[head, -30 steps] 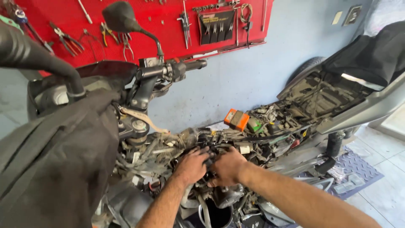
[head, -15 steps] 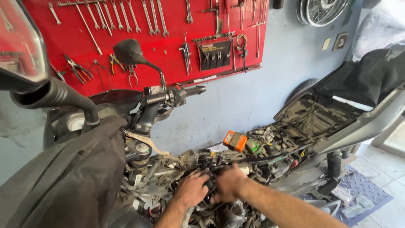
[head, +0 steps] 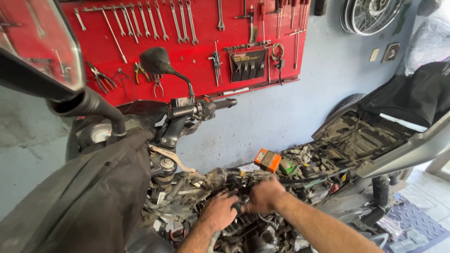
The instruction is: The person works on the engine area of a scooter raised on a workshop lift, using a wrench to loosen and tighten components among cables and wiring, and manipulates parts by hand. They reposition around the scooter and continue working on the engine assembly throughout the episode.
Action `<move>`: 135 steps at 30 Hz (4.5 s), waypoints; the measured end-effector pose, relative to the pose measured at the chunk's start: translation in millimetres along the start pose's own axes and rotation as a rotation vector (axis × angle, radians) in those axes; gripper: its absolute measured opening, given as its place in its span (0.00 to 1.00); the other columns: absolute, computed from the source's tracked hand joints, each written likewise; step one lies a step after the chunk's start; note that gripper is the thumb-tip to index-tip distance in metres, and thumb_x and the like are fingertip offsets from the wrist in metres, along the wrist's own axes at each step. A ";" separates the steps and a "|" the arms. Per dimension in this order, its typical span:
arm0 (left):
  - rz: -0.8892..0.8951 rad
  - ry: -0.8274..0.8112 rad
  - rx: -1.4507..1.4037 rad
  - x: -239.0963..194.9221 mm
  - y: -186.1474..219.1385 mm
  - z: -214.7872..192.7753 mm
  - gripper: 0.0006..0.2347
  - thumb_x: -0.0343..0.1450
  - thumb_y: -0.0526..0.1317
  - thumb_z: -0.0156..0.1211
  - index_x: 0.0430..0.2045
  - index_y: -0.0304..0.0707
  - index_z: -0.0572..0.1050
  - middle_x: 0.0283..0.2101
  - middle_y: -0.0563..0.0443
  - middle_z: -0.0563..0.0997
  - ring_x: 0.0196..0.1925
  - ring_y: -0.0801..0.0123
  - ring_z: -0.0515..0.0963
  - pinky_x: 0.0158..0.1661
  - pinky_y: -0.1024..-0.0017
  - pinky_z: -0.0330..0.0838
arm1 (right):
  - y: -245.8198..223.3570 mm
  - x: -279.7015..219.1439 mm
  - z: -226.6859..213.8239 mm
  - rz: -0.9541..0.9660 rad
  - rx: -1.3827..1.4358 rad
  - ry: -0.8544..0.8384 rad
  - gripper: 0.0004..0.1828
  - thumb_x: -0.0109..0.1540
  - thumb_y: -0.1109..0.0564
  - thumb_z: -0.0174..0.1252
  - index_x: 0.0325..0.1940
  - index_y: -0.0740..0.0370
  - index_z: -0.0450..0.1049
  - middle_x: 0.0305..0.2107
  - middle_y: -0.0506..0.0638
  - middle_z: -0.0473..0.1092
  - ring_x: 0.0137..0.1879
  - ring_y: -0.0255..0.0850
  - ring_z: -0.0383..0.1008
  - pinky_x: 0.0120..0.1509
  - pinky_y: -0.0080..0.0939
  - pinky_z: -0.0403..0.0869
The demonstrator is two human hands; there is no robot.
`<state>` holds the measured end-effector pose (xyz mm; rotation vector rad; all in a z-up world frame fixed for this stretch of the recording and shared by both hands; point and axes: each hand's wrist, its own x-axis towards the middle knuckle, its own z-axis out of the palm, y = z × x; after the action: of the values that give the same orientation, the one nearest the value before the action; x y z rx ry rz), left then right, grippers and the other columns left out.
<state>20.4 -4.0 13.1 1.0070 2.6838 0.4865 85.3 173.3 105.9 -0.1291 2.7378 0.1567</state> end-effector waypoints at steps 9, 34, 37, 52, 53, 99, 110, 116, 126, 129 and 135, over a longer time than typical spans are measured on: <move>0.026 0.021 -0.003 0.0 -1.7 -1.2 0.20 0.69 0.40 0.53 0.58 0.43 0.72 0.68 0.47 0.68 0.73 0.55 0.62 0.70 0.58 0.57 | -9.5 -1.7 3.1 -0.010 -0.118 -0.051 0.38 0.64 0.20 0.42 0.51 0.48 0.83 0.45 0.49 0.77 0.59 0.47 0.74 0.74 0.67 0.55; 0.155 0.135 0.020 13.2 -12.5 5.3 0.18 0.68 0.39 0.54 0.53 0.40 0.75 0.70 0.53 0.66 0.74 0.54 0.62 0.70 0.61 0.56 | -16.9 -8.1 -14.4 0.016 -0.177 -0.120 0.43 0.64 0.18 0.38 0.49 0.51 0.84 0.42 0.51 0.78 0.61 0.44 0.73 0.78 0.63 0.52; 0.138 0.108 -0.049 9.5 -15.8 21.0 0.20 0.67 0.36 0.53 0.55 0.41 0.74 0.71 0.55 0.66 0.73 0.52 0.60 0.69 0.59 0.54 | -19.9 -4.0 3.6 -0.220 -0.039 -0.025 0.36 0.62 0.20 0.45 0.58 0.42 0.77 0.49 0.53 0.74 0.65 0.55 0.65 0.71 0.69 0.52; 0.090 0.063 -0.042 4.2 -8.5 13.1 0.20 0.68 0.37 0.53 0.57 0.40 0.73 0.72 0.55 0.64 0.74 0.54 0.58 0.70 0.60 0.52 | -19.7 -6.7 -1.6 -0.143 -0.033 -0.158 0.37 0.60 0.19 0.45 0.59 0.41 0.77 0.56 0.48 0.72 0.72 0.49 0.59 0.78 0.69 0.47; 0.063 0.049 -0.041 2.7 -8.0 10.5 0.19 0.69 0.38 0.53 0.56 0.40 0.73 0.71 0.53 0.65 0.74 0.55 0.60 0.70 0.60 0.53 | -20.5 -7.7 -6.0 -0.074 -0.097 -0.120 0.38 0.61 0.19 0.43 0.56 0.44 0.79 0.54 0.48 0.74 0.70 0.47 0.64 0.77 0.67 0.50; 0.151 0.176 -0.028 7.4 -17.8 15.3 0.17 0.67 0.39 0.55 0.50 0.39 0.77 0.65 0.47 0.73 0.70 0.52 0.67 0.67 0.59 0.61 | -21.1 -7.9 -21.8 0.007 -0.217 0.002 0.43 0.60 0.18 0.44 0.46 0.54 0.84 0.47 0.49 0.77 0.68 0.46 0.64 0.75 0.63 0.55; 0.154 0.159 -0.022 14.5 -19.6 18.9 0.20 0.67 0.38 0.55 0.55 0.39 0.74 0.68 0.47 0.69 0.72 0.52 0.62 0.68 0.59 0.57 | -9.7 31.9 36.8 -0.024 -0.154 0.143 0.25 0.63 0.36 0.51 0.51 0.56 0.75 0.46 0.52 0.76 0.56 0.49 0.74 0.64 0.60 0.65; 0.171 0.231 -0.056 7.5 -18.7 20.5 0.19 0.66 0.38 0.56 0.53 0.38 0.75 0.67 0.51 0.71 0.72 0.55 0.64 0.68 0.60 0.59 | -2.6 55.7 71.2 0.029 0.113 0.335 0.18 0.62 0.53 0.52 0.54 0.61 0.67 0.36 0.59 0.78 0.43 0.57 0.80 0.46 0.58 0.77; -0.208 0.647 -0.104 -50.5 -30.8 71.9 0.15 0.67 0.46 0.62 0.45 0.43 0.79 0.44 0.47 0.83 0.52 0.54 0.79 0.53 0.59 0.75 | 12.0 48.8 99.2 -0.193 0.343 0.712 0.19 0.54 0.50 0.66 0.42 0.60 0.68 0.33 0.60 0.77 0.36 0.62 0.78 0.36 0.60 0.75; -0.125 0.620 0.191 -43.2 -9.3 61.4 0.11 0.69 0.48 0.62 0.38 0.42 0.77 0.36 0.48 0.83 0.43 0.54 0.82 0.48 0.52 0.75 | 1.7 58.5 99.2 0.002 0.263 0.484 0.21 0.58 0.45 0.65 0.46 0.57 0.67 0.29 0.57 0.77 0.37 0.59 0.79 0.42 0.59 0.76; -0.534 0.324 -0.277 -51.1 -4.5 81.4 0.26 0.67 0.52 0.61 0.57 0.40 0.66 0.43 0.37 0.83 0.42 0.43 0.83 0.43 0.52 0.78 | 8.4 80.0 117.6 0.001 0.227 0.492 0.20 0.57 0.45 0.65 0.44 0.58 0.69 0.30 0.57 0.77 0.39 0.57 0.79 0.42 0.58 0.77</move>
<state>82.1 -23.2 -58.2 0.1272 2.8843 0.9263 55.5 191.2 -32.2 -0.1154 3.2176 -0.2155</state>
